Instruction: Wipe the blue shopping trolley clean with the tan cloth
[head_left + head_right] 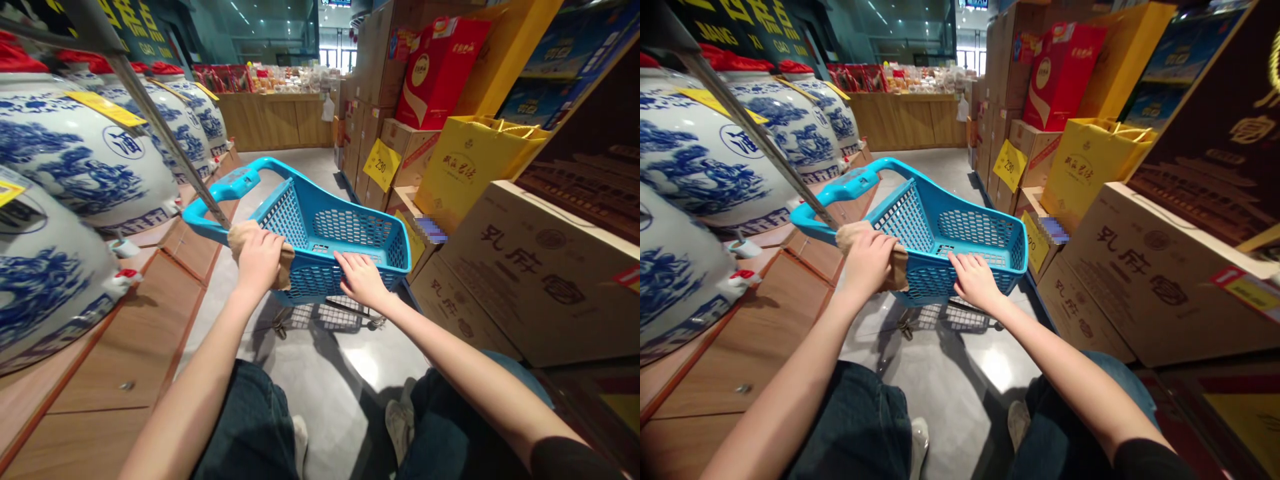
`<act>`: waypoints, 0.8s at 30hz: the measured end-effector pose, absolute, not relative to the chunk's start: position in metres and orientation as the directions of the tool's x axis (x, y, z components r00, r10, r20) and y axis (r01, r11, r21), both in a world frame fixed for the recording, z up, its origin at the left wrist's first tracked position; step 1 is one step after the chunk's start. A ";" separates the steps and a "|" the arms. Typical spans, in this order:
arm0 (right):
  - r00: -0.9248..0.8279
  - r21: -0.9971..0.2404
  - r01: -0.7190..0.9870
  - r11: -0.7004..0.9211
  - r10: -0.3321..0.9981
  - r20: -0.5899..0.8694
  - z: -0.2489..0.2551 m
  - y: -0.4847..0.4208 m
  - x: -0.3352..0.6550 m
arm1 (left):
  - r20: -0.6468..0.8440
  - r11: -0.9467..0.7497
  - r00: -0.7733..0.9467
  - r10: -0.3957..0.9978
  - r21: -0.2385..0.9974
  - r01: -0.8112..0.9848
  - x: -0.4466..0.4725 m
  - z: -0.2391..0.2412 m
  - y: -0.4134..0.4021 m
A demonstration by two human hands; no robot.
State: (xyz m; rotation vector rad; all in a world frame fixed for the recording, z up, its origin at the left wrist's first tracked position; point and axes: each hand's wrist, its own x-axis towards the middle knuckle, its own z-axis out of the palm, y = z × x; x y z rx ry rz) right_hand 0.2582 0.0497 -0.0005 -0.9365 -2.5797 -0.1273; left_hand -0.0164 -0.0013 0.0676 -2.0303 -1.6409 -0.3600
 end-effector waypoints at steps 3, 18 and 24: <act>-0.691 -0.089 0.623 0.777 0.600 0.403 0.001 0.050 0.257 | 0.463 -0.233 0.284 0.839 -0.165 0.958 0.011 0.051 0.006; -0.579 -0.383 0.602 0.701 0.713 0.395 0.015 0.054 0.254 | 0.542 -0.424 0.349 0.765 0.016 0.906 0.057 0.027 0.023; -0.437 -0.590 0.547 0.594 0.804 0.404 0.017 0.061 0.250 | 0.504 -0.435 0.398 0.767 -0.047 0.899 0.058 0.038 0.019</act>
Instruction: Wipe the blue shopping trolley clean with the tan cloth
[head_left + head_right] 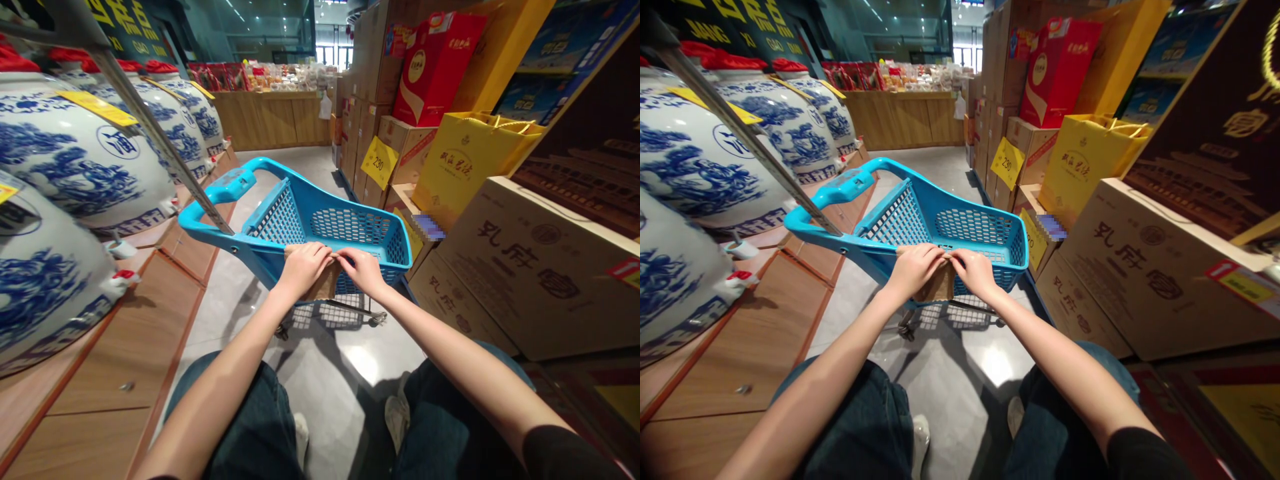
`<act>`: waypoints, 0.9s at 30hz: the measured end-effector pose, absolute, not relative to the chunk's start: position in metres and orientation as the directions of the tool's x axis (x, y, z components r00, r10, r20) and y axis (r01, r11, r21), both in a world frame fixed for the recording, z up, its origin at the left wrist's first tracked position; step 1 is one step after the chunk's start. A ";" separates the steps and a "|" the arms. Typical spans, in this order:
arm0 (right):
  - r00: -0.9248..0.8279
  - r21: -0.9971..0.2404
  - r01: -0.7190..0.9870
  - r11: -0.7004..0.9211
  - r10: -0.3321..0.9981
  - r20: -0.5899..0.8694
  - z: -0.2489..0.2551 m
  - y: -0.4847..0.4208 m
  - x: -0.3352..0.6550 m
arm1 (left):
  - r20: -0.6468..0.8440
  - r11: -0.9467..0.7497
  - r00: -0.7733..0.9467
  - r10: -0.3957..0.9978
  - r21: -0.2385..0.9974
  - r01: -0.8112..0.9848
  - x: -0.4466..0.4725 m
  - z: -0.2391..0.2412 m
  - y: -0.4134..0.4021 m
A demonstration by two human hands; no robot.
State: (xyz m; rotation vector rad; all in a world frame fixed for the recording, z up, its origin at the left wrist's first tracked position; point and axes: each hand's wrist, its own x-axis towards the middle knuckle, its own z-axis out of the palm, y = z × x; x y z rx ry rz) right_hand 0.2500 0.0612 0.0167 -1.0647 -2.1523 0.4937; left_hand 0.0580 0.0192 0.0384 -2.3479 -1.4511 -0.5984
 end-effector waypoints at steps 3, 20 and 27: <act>-0.311 -0.732 0.430 0.529 0.848 0.430 0.020 0.075 0.257 | 0.507 -0.367 0.346 0.789 -0.061 0.928 0.046 0.047 0.017; 0.030 -0.964 -0.141 0.226 0.974 0.224 0.034 0.093 0.245 | 0.485 -0.261 -0.265 0.833 0.768 0.585 0.059 0.066 0.021; 0.080 -0.940 -0.069 0.335 0.941 0.330 0.044 0.092 0.248 | 0.182 -0.235 -0.317 0.931 0.962 -0.138 0.070 0.067 0.029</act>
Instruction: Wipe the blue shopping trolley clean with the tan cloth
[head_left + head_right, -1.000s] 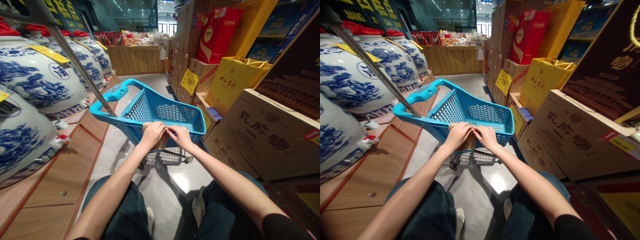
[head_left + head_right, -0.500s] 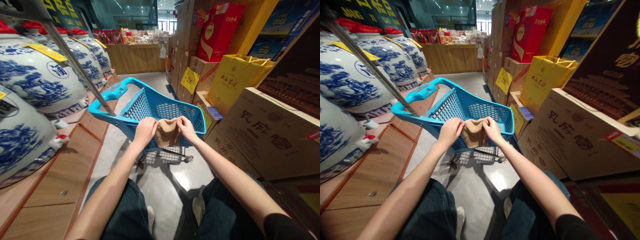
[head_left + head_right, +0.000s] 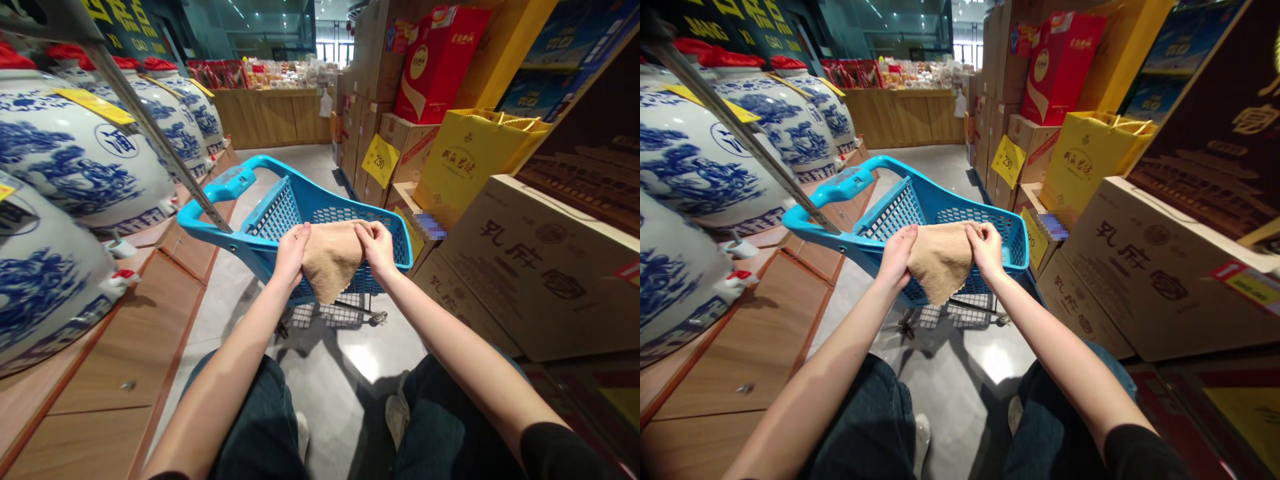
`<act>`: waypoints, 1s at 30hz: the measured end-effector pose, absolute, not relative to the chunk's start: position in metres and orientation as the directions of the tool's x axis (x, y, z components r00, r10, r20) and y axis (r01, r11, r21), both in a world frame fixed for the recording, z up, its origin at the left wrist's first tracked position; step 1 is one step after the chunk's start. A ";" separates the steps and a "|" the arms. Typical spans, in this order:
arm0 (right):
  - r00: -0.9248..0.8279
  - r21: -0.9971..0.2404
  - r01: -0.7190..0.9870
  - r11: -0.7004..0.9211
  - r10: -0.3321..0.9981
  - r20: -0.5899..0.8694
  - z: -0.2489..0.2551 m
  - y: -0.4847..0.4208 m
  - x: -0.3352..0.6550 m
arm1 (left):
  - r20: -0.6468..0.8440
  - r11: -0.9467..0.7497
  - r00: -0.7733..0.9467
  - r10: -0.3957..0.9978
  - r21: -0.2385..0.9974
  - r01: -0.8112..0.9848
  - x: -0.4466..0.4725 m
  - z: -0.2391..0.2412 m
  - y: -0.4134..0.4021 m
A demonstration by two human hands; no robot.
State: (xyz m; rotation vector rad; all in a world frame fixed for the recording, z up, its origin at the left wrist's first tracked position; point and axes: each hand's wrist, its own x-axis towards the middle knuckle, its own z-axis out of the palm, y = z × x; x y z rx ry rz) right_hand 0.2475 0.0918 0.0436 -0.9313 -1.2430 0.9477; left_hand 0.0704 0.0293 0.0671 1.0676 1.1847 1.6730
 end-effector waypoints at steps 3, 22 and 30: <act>0.023 -0.933 -0.138 0.333 0.943 0.333 0.054 0.094 0.255 | 0.148 -0.230 -0.293 0.945 0.936 -0.267 0.066 0.072 0.030; -0.119 -0.919 -0.178 0.352 0.919 0.376 0.060 0.068 0.239 | 0.484 -0.359 -0.152 0.862 0.794 0.491 0.083 0.065 0.017; -0.316 -0.940 -0.214 0.264 0.892 0.323 0.061 0.067 0.243 | 0.359 -0.322 -0.182 0.915 0.924 0.205 0.082 0.062 0.018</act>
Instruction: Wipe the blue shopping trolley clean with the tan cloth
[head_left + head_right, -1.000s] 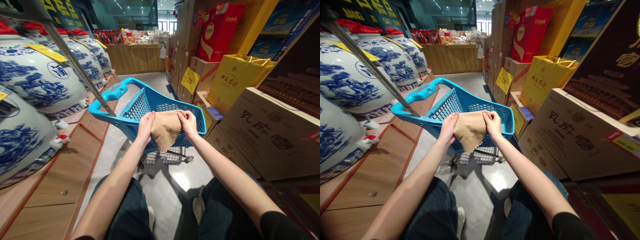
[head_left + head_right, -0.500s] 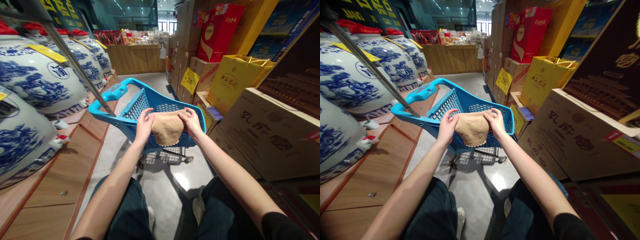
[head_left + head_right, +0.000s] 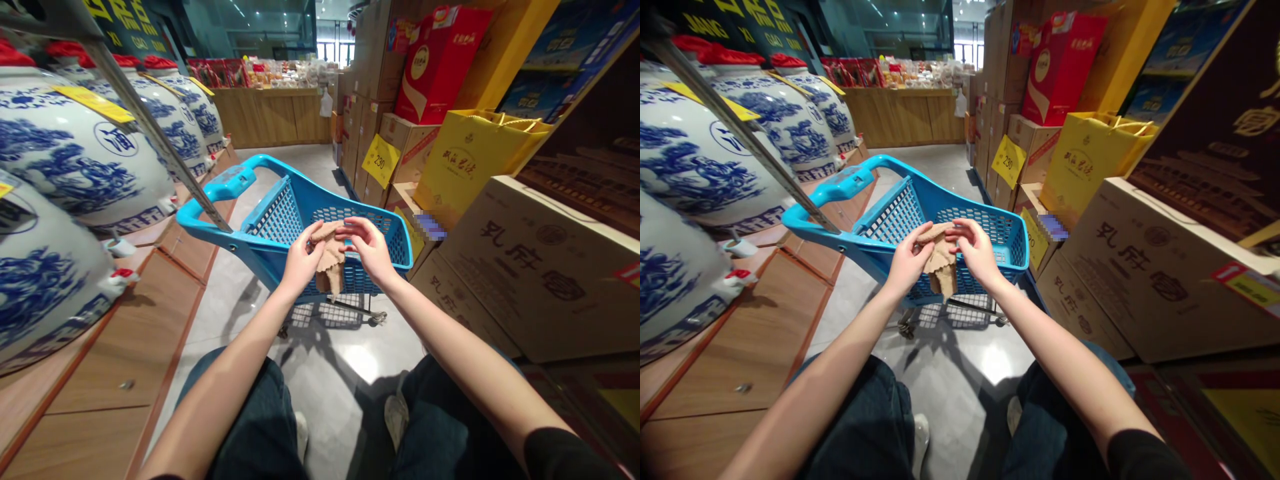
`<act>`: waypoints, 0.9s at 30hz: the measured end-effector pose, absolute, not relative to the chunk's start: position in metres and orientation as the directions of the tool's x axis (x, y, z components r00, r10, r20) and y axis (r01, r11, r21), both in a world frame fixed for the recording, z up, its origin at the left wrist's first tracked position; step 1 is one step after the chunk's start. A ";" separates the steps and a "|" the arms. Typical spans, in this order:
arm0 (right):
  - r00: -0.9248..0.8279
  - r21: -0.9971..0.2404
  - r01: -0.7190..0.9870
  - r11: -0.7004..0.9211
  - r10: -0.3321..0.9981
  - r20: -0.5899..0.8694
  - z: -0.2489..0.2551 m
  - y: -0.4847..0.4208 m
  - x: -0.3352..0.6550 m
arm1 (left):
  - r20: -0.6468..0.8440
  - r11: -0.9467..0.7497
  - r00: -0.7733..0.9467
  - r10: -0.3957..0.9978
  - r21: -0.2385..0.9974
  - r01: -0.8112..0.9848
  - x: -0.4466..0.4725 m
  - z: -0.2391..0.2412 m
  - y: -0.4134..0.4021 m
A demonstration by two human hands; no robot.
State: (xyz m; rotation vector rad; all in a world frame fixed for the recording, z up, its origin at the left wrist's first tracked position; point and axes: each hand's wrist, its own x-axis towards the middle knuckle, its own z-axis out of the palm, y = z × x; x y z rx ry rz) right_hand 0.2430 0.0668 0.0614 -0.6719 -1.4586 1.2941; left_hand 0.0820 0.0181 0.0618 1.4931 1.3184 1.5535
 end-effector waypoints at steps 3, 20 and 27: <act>-0.227 -0.935 -0.083 0.344 0.907 0.354 0.062 0.077 0.254 | 0.325 -0.314 -0.095 0.941 0.943 0.109 0.080 0.064 0.017; -0.554 -0.979 -0.128 0.159 0.807 0.204 0.078 0.078 0.273 | 0.010 -0.021 -0.051 0.999 0.979 -0.204 0.088 0.054 0.017; -0.556 -0.889 -0.059 0.454 0.725 0.408 0.075 0.076 0.279 | -0.084 0.041 -0.075 0.994 0.892 -0.450 0.082 0.059 0.022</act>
